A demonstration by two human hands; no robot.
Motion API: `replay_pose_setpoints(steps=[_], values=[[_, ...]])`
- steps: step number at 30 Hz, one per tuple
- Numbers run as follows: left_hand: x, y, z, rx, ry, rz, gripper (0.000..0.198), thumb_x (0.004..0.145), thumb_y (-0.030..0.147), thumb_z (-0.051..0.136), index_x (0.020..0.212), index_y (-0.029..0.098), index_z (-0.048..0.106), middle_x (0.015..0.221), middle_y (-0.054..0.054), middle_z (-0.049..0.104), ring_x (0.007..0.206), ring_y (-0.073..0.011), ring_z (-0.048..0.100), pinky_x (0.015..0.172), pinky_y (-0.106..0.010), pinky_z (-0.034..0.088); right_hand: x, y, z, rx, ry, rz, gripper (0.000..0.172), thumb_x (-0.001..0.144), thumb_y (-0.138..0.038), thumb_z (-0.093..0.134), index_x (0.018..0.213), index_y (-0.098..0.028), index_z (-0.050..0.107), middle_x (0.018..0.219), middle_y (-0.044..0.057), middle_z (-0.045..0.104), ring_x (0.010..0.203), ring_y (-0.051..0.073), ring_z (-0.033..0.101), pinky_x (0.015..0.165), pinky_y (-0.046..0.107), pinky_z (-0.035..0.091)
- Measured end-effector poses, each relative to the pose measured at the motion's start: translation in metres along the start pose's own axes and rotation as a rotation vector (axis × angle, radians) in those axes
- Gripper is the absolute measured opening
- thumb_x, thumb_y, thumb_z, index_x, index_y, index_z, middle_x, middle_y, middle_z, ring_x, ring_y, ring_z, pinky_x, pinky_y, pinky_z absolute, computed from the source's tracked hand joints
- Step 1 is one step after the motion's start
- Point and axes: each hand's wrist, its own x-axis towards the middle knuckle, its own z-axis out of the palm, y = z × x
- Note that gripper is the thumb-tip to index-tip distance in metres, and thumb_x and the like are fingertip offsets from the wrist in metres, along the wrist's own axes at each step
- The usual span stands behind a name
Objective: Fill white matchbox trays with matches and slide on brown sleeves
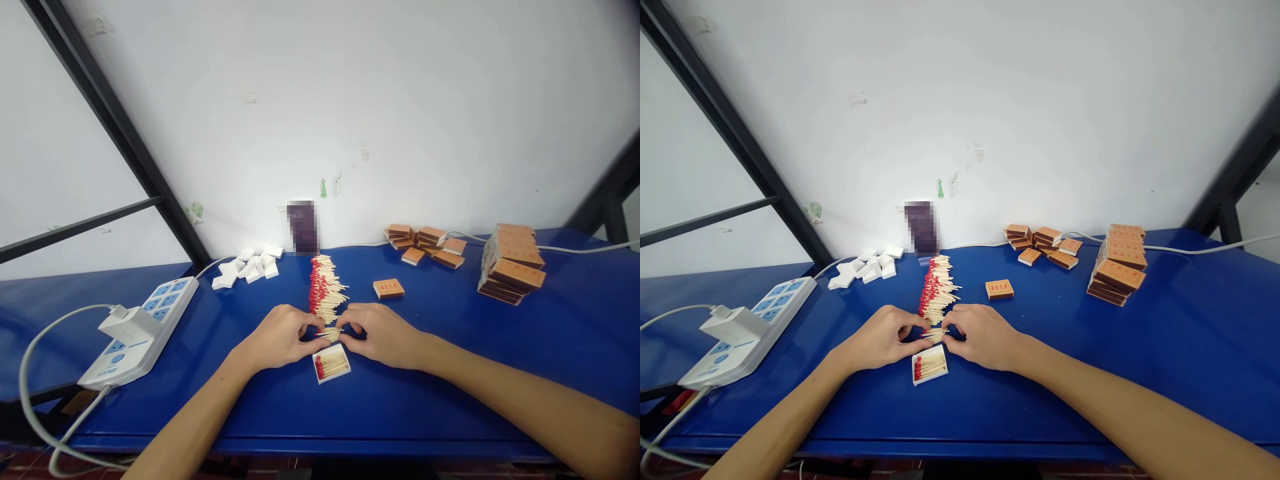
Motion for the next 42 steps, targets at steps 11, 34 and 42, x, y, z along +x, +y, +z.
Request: replay_pose_setpoints(steps=[11, 34, 42], values=[[-0.0003, -0.0025, 0.0037, -0.011, -0.017, 0.025, 0.029, 0.097, 0.042, 0.051, 0.095, 0.023, 0.073, 0.059, 0.004, 0.057, 0.05, -0.0087, 0.045, 0.056, -0.022, 0.032, 0.0024, -0.0029, -0.0009, -0.047, -0.025, -0.005, 0.018, 0.093, -0.03, 0.057, 0.097, -0.021, 0.073, 0.074, -0.001, 0.058, 0.063, 0.011, 0.049, 0.059, 0.023, 0.03], [0.0002, -0.0019, 0.005, 0.014, 0.001, 0.019, 0.02, 0.094, 0.035, 0.056, 0.097, 0.021, 0.07, 0.054, 0.006, 0.051, 0.048, -0.0089, 0.046, 0.055, -0.022, 0.03, 0.004, -0.0039, 0.0019, -0.046, 0.007, -0.078, 0.02, 0.095, -0.032, 0.056, 0.104, -0.022, 0.072, 0.073, 0.0, 0.059, 0.064, 0.012, 0.05, 0.062, 0.024, 0.032], [0.0002, -0.0025, 0.0049, 0.036, 0.007, 0.019, 0.019, 0.092, 0.032, 0.058, 0.098, 0.021, 0.071, 0.054, 0.006, 0.052, 0.048, -0.0091, 0.046, 0.055, -0.022, 0.031, 0.0046, 0.0, 0.0057, -0.04, 0.069, -0.083, 0.012, 0.091, -0.023, 0.06, 0.086, -0.018, 0.07, 0.069, -0.001, 0.057, 0.063, 0.011, 0.049, 0.062, 0.024, 0.033]])
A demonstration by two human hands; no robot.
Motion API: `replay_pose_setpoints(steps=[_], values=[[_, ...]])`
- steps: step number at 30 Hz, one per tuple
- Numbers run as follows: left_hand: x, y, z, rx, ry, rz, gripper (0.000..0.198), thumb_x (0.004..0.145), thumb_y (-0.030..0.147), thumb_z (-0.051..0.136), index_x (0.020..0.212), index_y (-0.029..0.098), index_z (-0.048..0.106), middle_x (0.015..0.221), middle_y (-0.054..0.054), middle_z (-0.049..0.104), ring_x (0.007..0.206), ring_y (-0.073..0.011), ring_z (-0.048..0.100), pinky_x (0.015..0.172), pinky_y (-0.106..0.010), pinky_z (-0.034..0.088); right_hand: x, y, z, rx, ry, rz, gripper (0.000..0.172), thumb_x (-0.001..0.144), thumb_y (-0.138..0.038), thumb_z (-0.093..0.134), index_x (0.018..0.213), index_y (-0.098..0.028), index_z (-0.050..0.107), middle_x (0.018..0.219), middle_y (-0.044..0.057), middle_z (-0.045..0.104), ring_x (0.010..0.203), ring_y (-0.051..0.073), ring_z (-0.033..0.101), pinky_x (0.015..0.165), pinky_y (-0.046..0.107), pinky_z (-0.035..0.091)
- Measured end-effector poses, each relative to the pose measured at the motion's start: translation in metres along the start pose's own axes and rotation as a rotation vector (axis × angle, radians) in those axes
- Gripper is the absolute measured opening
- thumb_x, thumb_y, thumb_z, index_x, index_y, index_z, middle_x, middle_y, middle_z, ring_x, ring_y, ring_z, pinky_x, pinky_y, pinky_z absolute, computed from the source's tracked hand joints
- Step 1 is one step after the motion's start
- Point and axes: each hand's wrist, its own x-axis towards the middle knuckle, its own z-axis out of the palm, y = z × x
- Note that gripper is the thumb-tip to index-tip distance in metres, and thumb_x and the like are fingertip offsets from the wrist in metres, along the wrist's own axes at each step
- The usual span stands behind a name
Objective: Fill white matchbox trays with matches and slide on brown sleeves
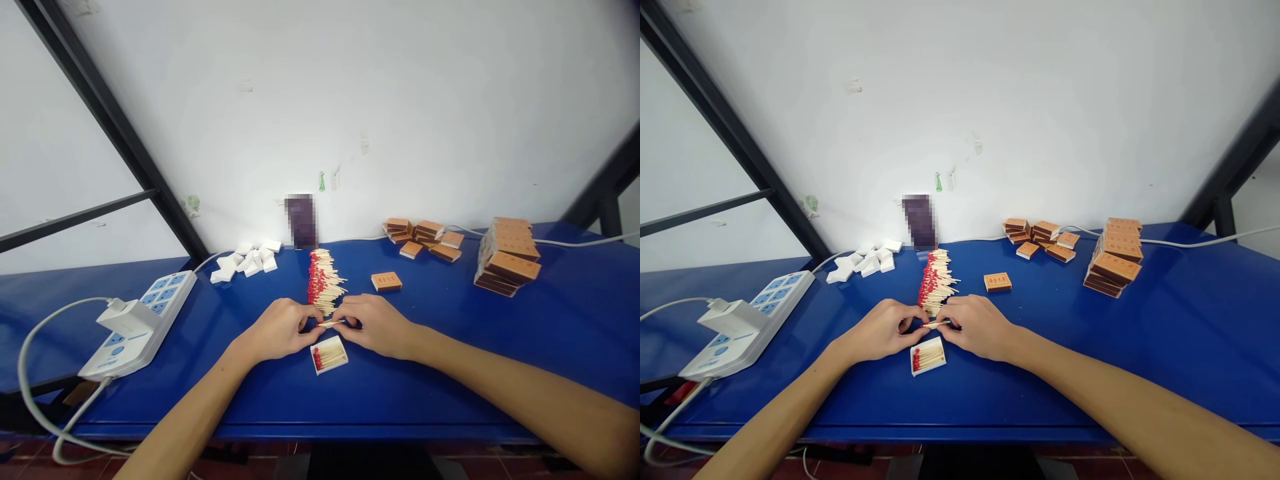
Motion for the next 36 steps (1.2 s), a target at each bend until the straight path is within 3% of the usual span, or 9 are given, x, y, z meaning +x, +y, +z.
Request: replay_pose_setpoints(steps=[6, 13, 18, 31, 36], values=[[0.0001, -0.0003, -0.0001, 0.014, 0.004, 0.005, 0.018, 0.092, 0.031, 0.057, 0.098, 0.021, 0.071, 0.054, 0.006, 0.052, 0.048, -0.0092, 0.047, 0.055, -0.022, 0.031, -0.0017, -0.0011, -0.0022, 0.0, 0.0, 0.032, 0.007, 0.086, -0.018, 0.062, 0.084, -0.018, 0.068, 0.07, -0.002, 0.058, 0.062, 0.01, 0.049, 0.061, 0.023, 0.033], [0.0008, 0.0013, -0.0018, -0.015, -0.004, 0.001, 0.017, 0.091, 0.03, 0.057, 0.092, 0.02, 0.071, 0.052, 0.006, 0.05, 0.046, -0.009, 0.043, 0.054, -0.022, 0.031, -0.0027, -0.0012, -0.0042, 0.002, -0.032, 0.062, 0.02, 0.089, -0.028, 0.061, 0.106, -0.021, 0.07, 0.076, 0.0, 0.061, 0.064, 0.012, 0.052, 0.06, 0.023, 0.034], [0.0002, 0.0007, -0.0013, -0.016, -0.009, 0.007, 0.017, 0.092, 0.029, 0.057, 0.095, 0.02, 0.071, 0.053, 0.006, 0.05, 0.047, -0.0087, 0.044, 0.054, -0.021, 0.031, -0.0011, -0.0028, -0.0072, -0.01, -0.078, 0.071, 0.019, 0.092, -0.029, 0.058, 0.104, -0.022, 0.072, 0.078, 0.0, 0.061, 0.065, 0.012, 0.052, 0.06, 0.023, 0.033], [0.0014, 0.002, 0.0017, 0.015, 0.0, 0.011, 0.015, 0.092, 0.029, 0.056, 0.095, 0.02, 0.068, 0.053, 0.006, 0.05, 0.046, -0.0087, 0.043, 0.054, -0.021, 0.029, -0.0014, -0.0016, -0.0041, -0.002, -0.057, 0.048, 0.012, 0.09, -0.022, 0.059, 0.092, -0.019, 0.07, 0.076, 0.0, 0.06, 0.064, 0.011, 0.051, 0.061, 0.024, 0.033], [0.0018, 0.0041, 0.0014, 0.012, -0.008, 0.0, 0.013, 0.091, 0.027, 0.056, 0.09, 0.019, 0.065, 0.053, 0.006, 0.051, 0.047, -0.0088, 0.043, 0.053, -0.021, 0.028, -0.0012, -0.0018, -0.0042, -0.002, -0.051, 0.039, 0.015, 0.091, -0.023, 0.059, 0.1, -0.02, 0.071, 0.076, 0.0, 0.06, 0.066, 0.012, 0.052, 0.063, 0.024, 0.034]])
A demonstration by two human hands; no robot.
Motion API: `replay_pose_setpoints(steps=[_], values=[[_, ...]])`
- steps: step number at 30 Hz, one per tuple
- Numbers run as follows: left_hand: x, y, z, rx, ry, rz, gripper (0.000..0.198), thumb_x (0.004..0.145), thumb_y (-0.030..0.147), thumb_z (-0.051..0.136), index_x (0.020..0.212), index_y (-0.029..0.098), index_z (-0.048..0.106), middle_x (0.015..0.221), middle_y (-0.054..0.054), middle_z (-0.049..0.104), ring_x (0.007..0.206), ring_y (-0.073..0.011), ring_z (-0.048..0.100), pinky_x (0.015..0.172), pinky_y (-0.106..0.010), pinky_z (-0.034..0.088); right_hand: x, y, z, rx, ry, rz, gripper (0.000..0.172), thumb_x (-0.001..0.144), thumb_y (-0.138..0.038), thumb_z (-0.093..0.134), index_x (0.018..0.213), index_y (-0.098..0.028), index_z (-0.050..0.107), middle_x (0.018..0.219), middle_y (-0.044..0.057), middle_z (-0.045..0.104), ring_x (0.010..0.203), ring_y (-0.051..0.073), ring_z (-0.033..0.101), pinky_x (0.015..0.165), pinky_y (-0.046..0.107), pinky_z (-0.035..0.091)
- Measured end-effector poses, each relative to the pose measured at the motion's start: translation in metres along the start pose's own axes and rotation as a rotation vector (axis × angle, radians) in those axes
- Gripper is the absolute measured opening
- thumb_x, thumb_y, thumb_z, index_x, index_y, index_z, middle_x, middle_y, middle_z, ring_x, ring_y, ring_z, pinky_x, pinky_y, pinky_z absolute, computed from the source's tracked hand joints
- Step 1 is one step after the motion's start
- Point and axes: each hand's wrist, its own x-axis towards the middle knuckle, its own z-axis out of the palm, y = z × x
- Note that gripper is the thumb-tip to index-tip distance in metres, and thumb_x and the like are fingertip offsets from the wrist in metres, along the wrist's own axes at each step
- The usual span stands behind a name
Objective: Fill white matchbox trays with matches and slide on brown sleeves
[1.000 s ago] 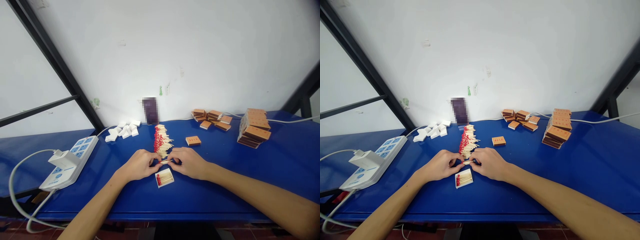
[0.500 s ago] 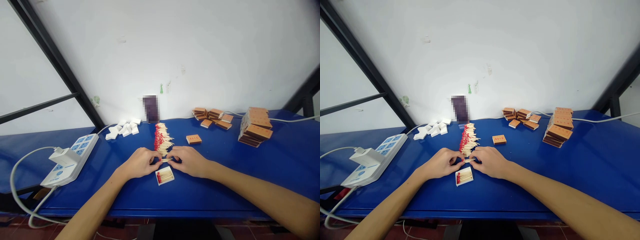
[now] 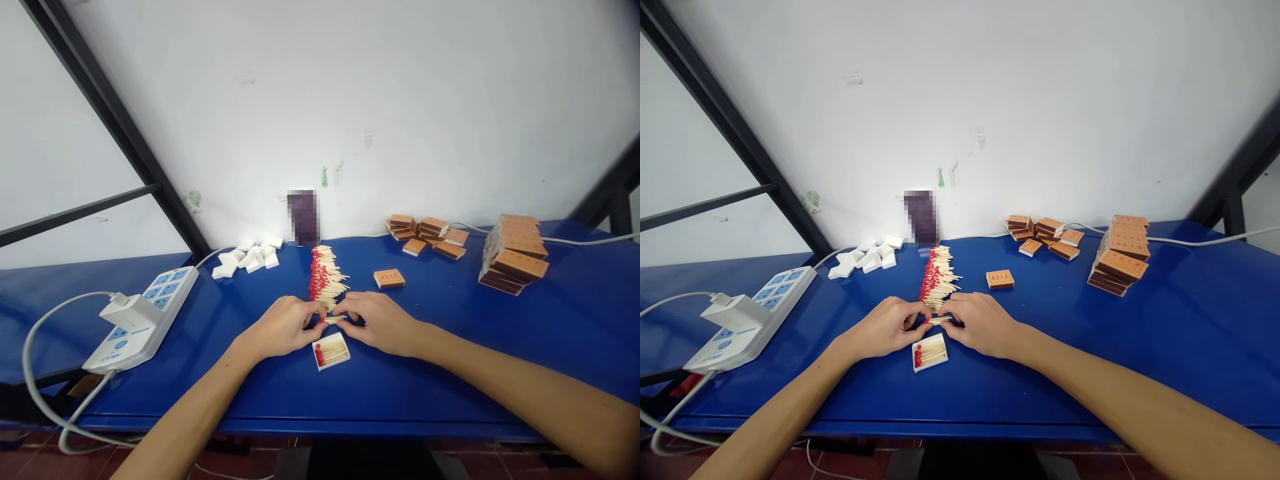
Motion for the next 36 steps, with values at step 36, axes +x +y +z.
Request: replay_pose_setpoints(steps=[36], values=[[0.0011, 0.0075, 0.0, 0.401, -0.14, 0.01, 0.031, 0.105, 0.041, 0.031, 0.107, 0.018, 0.053, 0.076, -0.005, 0.069, 0.066, -0.0259, 0.068, 0.056, -0.03, 0.04, 0.0042, -0.0066, -0.0001, -0.15, -0.094, 0.076, 0.014, 0.093, -0.024, 0.051, 0.083, -0.019, 0.058, 0.066, -0.001, 0.06, 0.058, 0.013, 0.048, 0.056, 0.028, 0.018]])
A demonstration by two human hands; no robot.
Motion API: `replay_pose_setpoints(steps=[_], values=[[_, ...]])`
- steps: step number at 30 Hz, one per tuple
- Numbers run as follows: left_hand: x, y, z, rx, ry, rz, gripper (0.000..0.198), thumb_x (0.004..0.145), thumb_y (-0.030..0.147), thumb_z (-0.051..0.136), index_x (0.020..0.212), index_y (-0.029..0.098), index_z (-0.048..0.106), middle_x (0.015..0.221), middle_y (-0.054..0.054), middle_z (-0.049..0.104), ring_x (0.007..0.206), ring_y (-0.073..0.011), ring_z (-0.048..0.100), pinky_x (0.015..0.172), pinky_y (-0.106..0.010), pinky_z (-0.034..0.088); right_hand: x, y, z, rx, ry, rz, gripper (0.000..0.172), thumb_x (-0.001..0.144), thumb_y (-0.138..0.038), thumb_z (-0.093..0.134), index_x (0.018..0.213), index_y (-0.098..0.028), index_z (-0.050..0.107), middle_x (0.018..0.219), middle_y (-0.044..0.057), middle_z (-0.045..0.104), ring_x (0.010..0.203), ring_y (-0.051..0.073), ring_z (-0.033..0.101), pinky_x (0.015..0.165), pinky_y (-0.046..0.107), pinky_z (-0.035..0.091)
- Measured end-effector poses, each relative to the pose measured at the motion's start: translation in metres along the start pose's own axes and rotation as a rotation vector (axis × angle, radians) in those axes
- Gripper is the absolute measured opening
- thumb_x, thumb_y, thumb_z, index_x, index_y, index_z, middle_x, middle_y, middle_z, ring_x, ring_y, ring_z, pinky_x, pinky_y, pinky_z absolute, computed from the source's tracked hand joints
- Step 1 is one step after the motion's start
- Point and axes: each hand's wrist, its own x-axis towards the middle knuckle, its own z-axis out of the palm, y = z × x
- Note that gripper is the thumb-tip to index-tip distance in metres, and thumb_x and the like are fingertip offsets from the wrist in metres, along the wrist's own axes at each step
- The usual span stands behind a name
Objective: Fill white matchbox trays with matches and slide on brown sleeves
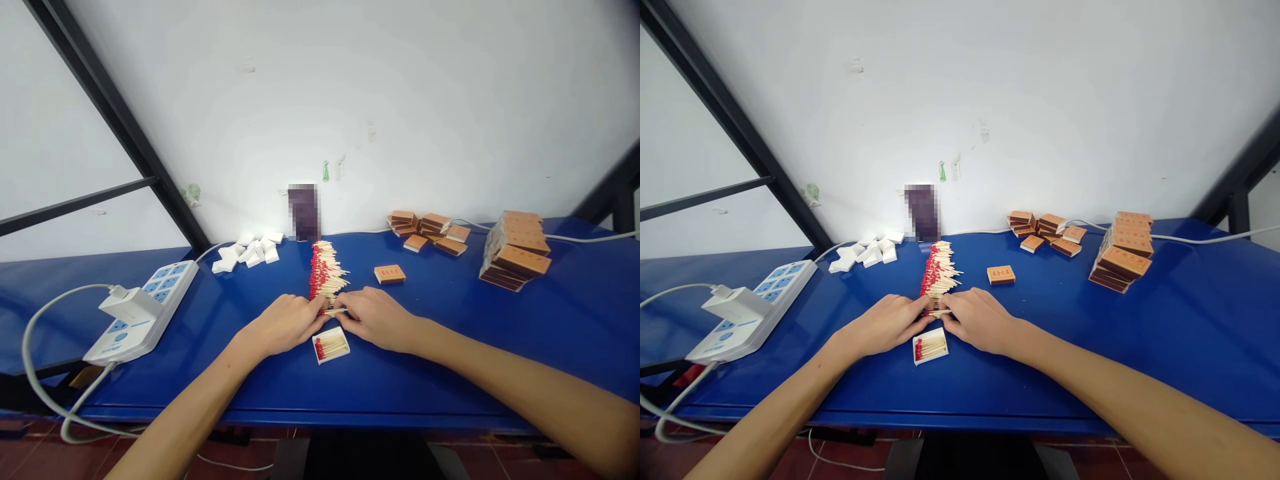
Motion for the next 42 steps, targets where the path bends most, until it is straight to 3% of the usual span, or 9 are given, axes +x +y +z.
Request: replay_pose_setpoints(steps=[13, 20, 25, 30, 37, 42], values=[[0.0, 0.003, 0.002, 0.099, 0.003, 0.002, 0.03, 0.105, 0.037, 0.03, 0.109, 0.015, 0.052, 0.076, -0.007, 0.07, 0.065, -0.028, 0.069, 0.055, -0.033, 0.046, 0.001, -0.003, -0.002, -0.135, -0.036, -0.048, 0.015, 0.098, -0.023, 0.047, 0.088, -0.017, 0.056, 0.077, 0.002, 0.065, 0.066, 0.017, 0.057, 0.062, 0.03, 0.026], [-0.009, 0.004, -0.015, -0.008, -0.022, -0.011, 0.027, 0.105, 0.038, 0.033, 0.105, 0.017, 0.051, 0.076, -0.005, 0.068, 0.064, -0.0252, 0.066, 0.054, -0.03, 0.04, -0.005, -0.008, -0.008, -0.017, 0.022, -0.07, 0.011, 0.095, -0.02, 0.052, 0.086, -0.018, 0.057, 0.068, -0.001, 0.06, 0.062, 0.015, 0.052, 0.064, 0.028, 0.029], [-0.021, 0.011, -0.022, -0.138, -0.006, 0.004, 0.023, 0.104, 0.038, 0.038, 0.096, 0.019, 0.051, 0.071, -0.001, 0.063, 0.059, -0.0193, 0.061, 0.054, -0.027, 0.033, -0.011, -0.015, -0.014, 0.107, -0.01, -0.081, 0.01, 0.093, -0.021, 0.054, 0.086, -0.019, 0.06, 0.067, -0.002, 0.061, 0.064, 0.015, 0.052, 0.066, 0.027, 0.031], [-0.029, 0.018, -0.018, -0.246, 0.013, -0.034, 0.021, 0.102, 0.034, 0.043, 0.089, 0.021, 0.052, 0.07, 0.001, 0.062, 0.058, -0.0164, 0.058, 0.053, -0.027, 0.028, -0.013, -0.018, -0.013, 0.141, -0.06, -0.098, 0.012, 0.092, -0.021, 0.053, 0.083, -0.019, 0.061, 0.068, -0.002, 0.061, 0.063, 0.013, 0.05, 0.07, 0.028, 0.033], [-0.032, 0.023, -0.009, -0.332, 0.093, -0.082, 0.015, 0.098, 0.03, 0.049, 0.088, 0.021, 0.057, 0.067, 0.003, 0.061, 0.058, -0.0147, 0.056, 0.057, -0.026, 0.029, -0.015, -0.014, -0.007, 0.216, -0.041, -0.094, 0.007, 0.088, -0.02, 0.054, 0.085, -0.02, 0.06, 0.068, -0.003, 0.061, 0.063, 0.012, 0.051, 0.062, 0.025, 0.031], [-0.038, 0.038, -0.005, -0.397, 0.156, -0.156, 0.022, 0.096, 0.043, 0.052, 0.09, 0.022, 0.056, 0.07, 0.003, 0.06, 0.061, -0.0148, 0.055, 0.056, -0.026, 0.029, -0.017, -0.012, -0.005, 0.239, -0.033, -0.121, 0.006, 0.085, -0.016, 0.055, 0.085, -0.019, 0.06, 0.069, -0.004, 0.06, 0.064, 0.011, 0.051, 0.062, 0.024, 0.032]])
